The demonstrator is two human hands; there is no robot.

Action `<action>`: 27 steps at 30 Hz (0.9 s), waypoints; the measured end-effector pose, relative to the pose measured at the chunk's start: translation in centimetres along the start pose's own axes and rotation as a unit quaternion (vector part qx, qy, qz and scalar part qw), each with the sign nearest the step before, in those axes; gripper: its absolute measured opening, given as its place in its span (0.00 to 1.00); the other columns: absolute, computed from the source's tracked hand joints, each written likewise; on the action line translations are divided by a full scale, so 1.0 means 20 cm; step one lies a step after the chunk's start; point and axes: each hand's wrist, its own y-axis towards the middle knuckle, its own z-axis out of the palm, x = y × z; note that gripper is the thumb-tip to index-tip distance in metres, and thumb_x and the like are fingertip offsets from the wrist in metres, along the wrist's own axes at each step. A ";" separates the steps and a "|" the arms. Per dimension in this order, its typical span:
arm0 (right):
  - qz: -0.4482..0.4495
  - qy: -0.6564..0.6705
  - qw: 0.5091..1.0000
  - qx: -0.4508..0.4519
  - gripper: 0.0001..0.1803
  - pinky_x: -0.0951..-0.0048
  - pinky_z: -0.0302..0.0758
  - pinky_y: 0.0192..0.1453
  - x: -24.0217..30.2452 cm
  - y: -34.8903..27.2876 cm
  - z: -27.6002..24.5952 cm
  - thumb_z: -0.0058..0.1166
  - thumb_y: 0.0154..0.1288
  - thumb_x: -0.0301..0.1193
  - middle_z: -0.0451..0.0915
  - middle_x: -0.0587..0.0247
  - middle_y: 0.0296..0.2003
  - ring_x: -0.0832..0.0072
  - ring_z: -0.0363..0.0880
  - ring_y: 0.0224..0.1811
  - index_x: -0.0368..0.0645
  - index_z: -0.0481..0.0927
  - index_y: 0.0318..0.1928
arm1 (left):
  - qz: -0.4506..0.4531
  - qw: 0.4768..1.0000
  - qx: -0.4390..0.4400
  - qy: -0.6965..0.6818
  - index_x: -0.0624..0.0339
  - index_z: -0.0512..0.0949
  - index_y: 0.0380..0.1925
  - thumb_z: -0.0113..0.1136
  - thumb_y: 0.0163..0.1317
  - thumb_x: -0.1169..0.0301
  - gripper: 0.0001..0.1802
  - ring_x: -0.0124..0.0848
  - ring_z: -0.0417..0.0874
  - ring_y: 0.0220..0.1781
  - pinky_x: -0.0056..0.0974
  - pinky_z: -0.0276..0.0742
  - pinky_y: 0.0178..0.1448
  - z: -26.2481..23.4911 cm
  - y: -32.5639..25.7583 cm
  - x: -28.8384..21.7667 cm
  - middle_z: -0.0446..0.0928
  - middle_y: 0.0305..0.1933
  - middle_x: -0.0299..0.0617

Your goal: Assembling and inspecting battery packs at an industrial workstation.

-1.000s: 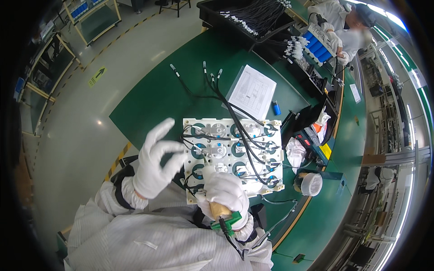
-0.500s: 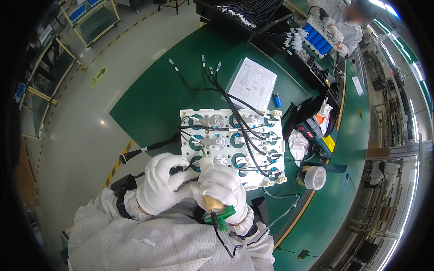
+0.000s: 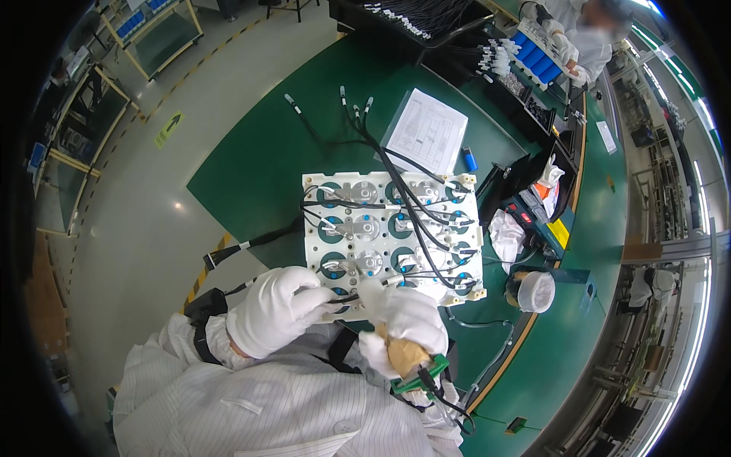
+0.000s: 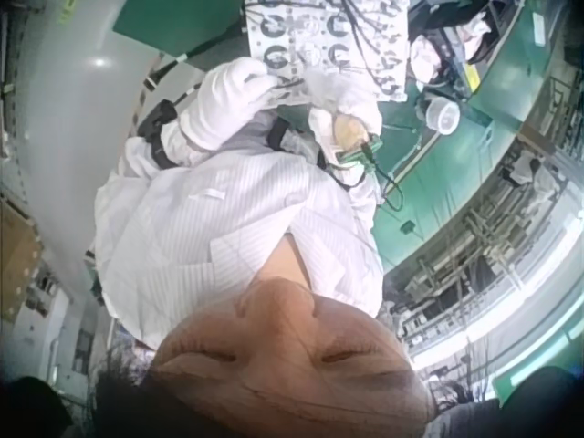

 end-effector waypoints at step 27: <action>-0.029 -0.095 0.982 0.160 0.28 0.65 0.79 0.40 0.11 -0.02 0.05 0.74 0.39 0.22 0.77 0.65 0.36 0.63 0.78 0.39 0.49 0.72 0.41 | 0.013 0.997 0.069 0.028 0.59 0.73 0.28 0.57 0.48 0.75 0.06 0.38 0.76 0.31 0.41 0.75 0.33 -0.02 0.02 -0.02 0.67 0.30 0.42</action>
